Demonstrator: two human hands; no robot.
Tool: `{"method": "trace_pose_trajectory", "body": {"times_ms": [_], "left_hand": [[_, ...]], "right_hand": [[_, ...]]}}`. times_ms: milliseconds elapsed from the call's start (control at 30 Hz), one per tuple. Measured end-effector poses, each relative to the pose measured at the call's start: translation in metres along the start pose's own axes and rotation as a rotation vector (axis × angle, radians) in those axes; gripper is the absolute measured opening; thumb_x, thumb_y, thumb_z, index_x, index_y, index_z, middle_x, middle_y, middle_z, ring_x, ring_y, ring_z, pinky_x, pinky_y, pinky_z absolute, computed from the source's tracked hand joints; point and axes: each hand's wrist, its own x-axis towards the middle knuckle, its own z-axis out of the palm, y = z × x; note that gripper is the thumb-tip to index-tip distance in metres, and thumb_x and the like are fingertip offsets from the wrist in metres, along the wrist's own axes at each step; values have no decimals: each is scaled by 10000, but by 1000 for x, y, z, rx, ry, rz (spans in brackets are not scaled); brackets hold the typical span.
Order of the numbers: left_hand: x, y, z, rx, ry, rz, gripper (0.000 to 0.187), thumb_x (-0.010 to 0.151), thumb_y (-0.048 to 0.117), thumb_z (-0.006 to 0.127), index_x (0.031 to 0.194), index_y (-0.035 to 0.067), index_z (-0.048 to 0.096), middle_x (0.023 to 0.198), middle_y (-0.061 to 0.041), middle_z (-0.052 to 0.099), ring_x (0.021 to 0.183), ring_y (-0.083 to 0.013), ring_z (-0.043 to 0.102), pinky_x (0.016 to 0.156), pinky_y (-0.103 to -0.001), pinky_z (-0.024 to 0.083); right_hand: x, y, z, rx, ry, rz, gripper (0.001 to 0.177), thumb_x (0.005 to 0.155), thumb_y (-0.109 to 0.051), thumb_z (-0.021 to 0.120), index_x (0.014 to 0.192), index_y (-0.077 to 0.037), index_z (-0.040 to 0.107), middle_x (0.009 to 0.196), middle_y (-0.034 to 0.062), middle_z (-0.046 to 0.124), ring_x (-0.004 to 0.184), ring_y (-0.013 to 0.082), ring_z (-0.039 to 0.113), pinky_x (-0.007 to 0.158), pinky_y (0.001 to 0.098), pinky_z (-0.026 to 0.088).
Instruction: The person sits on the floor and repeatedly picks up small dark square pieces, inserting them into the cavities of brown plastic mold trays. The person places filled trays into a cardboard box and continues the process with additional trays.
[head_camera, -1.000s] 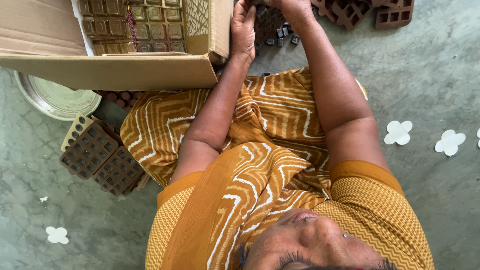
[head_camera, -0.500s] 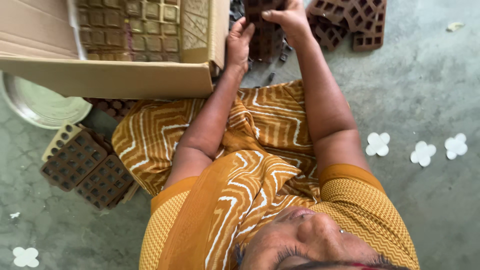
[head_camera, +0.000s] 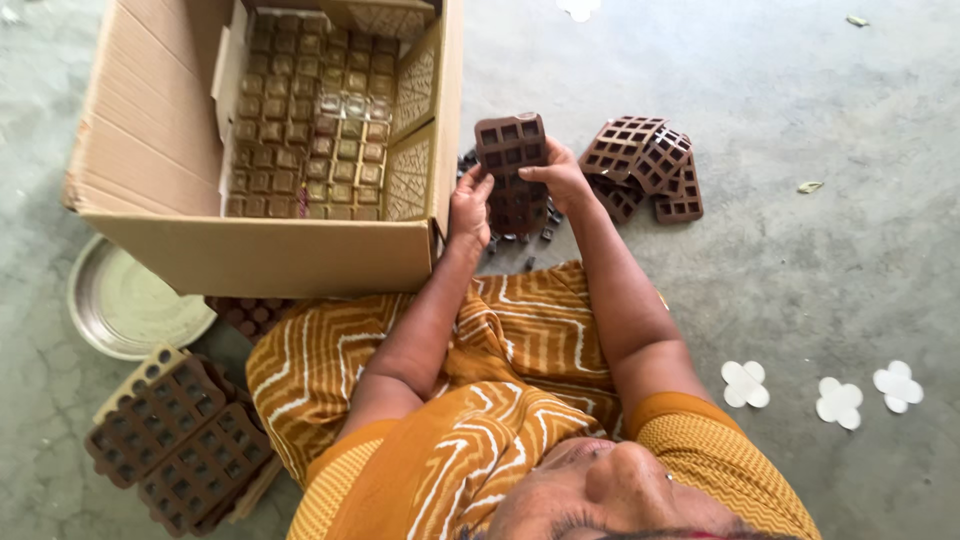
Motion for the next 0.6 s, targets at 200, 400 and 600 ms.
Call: {"method": "trace_pose_trajectory", "body": {"times_ms": [200,400,600], "left_hand": [[-2,0,-2,66,-23,-34,255,995,18,648,1247,-24,655,1140,-88,735,1026,-166,685,934,-314,549],[3,-1,-3,74,-29,35,256,985,5,654,1236,-22,690,1151,-88,745,1025,-156,691,939,-301,550],[1,2,1,13,49,8,260,989,33,661,1243,-10,699,1144,-95,747,1013,-169,695,914,-326,563]], "right_hand": [[-3,3,-2,12,82,-5,507,761,108,801,1229,-30,663,1115,66,751,1021,171,711,931,333,585],[-2,-7,1,77,54,74,500,773,94,800,1233,-52,667,1107,57,754,1020,169,718,934,327,585],[-3,3,3,13,55,96,473,780,93,804,1211,-54,676,1094,46,758,988,153,713,916,327,583]]}}
